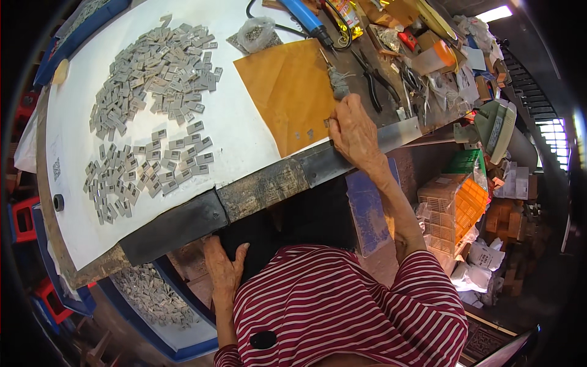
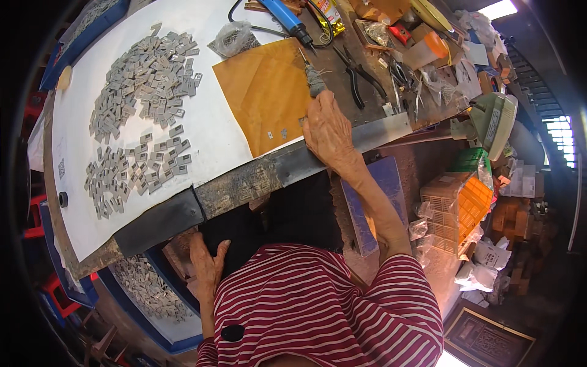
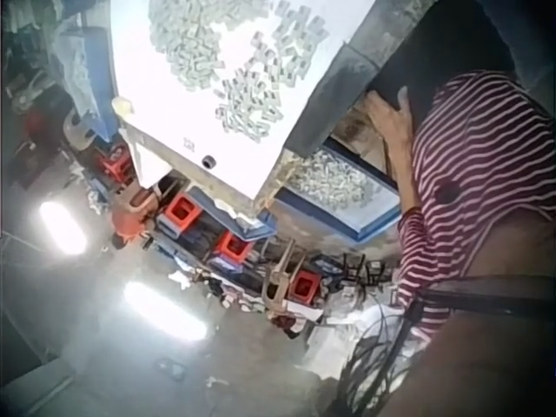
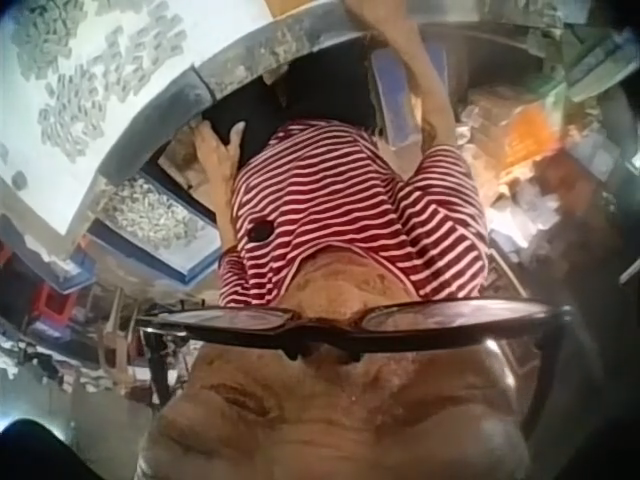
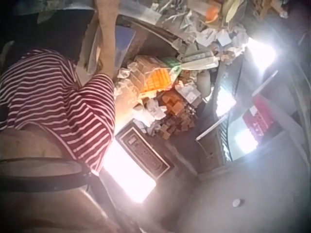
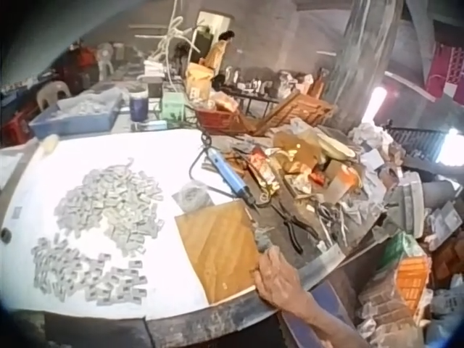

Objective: Manually assembling small metal tags by attaching tiny components to them at a workshop workbench.

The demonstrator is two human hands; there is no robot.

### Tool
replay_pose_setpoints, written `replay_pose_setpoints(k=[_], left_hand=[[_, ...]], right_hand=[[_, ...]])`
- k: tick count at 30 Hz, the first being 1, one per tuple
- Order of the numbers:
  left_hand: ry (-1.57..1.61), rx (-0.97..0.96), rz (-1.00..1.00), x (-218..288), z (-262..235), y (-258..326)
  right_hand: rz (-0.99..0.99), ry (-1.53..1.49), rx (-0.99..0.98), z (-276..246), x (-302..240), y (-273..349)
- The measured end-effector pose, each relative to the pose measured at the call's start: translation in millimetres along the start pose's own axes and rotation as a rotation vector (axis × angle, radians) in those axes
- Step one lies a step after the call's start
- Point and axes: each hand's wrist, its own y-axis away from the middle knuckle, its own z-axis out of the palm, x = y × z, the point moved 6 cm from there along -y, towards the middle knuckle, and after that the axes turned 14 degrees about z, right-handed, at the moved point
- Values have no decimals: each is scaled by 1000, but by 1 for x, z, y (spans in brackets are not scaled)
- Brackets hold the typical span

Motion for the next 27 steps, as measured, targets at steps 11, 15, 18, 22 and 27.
replay_pose_setpoints(k=[11, 15, 18, 22, 27], left_hand=[[16, 10, -6, 2, 2, -1], [-10, 43, 4, 7, -1, 0], [-13, 23, -16, 5, 0, -1], [-8, -25, -36, 6, 0, -2], [-27, -43, -28, 11, -1, -6]], right_hand=[[-142, -165, -22, 9, -31, -9], [-39, -336, -124, 4, -16, -12], [-21, -310, -190, 0, -2, -3], [-52, -342, -245, 3, -2, 4], [-99, -305, -283, 13, -16, 2]])
